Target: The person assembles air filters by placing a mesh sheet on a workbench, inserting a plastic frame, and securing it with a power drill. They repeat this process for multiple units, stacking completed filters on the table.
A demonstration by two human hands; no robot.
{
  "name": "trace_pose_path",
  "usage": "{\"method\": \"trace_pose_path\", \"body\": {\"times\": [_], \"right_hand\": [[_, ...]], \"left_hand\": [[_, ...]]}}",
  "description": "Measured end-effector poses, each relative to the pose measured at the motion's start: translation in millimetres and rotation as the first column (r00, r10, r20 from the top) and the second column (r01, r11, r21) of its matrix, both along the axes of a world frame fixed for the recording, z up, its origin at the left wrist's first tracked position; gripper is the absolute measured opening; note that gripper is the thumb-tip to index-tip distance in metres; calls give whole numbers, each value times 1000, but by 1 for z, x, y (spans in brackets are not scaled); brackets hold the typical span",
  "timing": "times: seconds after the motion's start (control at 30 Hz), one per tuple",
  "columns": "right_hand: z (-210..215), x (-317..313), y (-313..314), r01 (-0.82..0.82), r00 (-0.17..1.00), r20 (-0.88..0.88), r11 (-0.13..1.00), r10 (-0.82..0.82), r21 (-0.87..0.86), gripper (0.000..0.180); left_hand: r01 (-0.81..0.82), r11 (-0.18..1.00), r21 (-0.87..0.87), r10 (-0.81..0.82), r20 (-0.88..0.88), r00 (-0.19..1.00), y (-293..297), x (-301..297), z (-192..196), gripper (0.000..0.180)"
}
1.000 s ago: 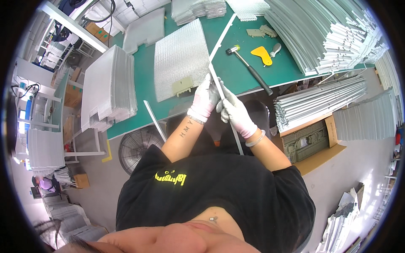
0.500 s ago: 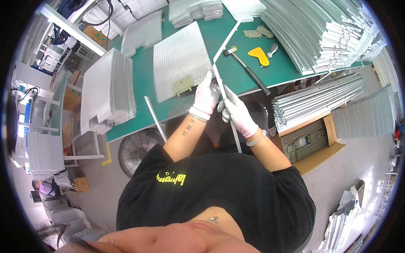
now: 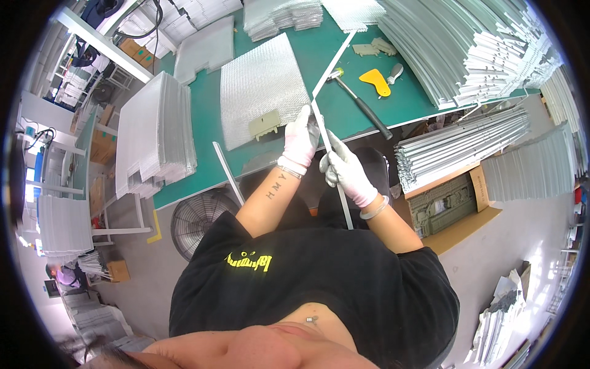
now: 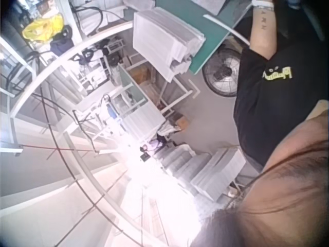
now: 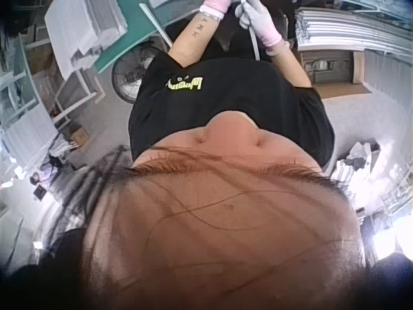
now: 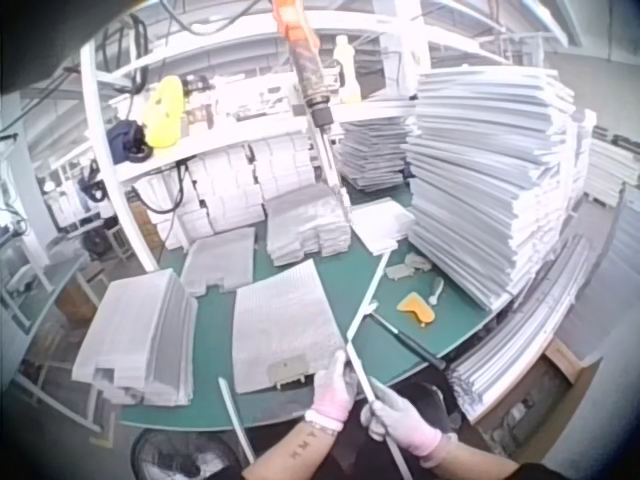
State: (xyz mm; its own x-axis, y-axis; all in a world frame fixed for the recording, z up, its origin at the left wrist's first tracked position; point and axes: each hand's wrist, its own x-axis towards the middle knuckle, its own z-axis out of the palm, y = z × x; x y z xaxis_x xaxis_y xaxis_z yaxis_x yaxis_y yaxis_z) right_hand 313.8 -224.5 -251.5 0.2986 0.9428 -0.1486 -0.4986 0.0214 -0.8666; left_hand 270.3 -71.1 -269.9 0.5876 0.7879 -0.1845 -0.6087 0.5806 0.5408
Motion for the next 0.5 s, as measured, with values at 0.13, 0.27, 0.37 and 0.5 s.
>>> {"method": "trace_pose_path", "body": {"times": [0.13,0.27,0.37,0.5], "right_hand": [[2,-9,3,53,976,218,987,-19,-151,58],[8,-4,7,40,978,211,982,0,-184,59],[17,23,26,33,951,307,981,28,-191,53],[32,42,67,95,836,548,972,38,-213,54]], "left_hand": [[58,996,62,-49,-140,989,6,-2,-3,28],[62,998,9,-62,-57,996,8,1,-5,25],[84,995,-51,-82,47,996,1,-1,-4,29],[149,988,34,-150,23,988,3,-11,-13,33]]}}
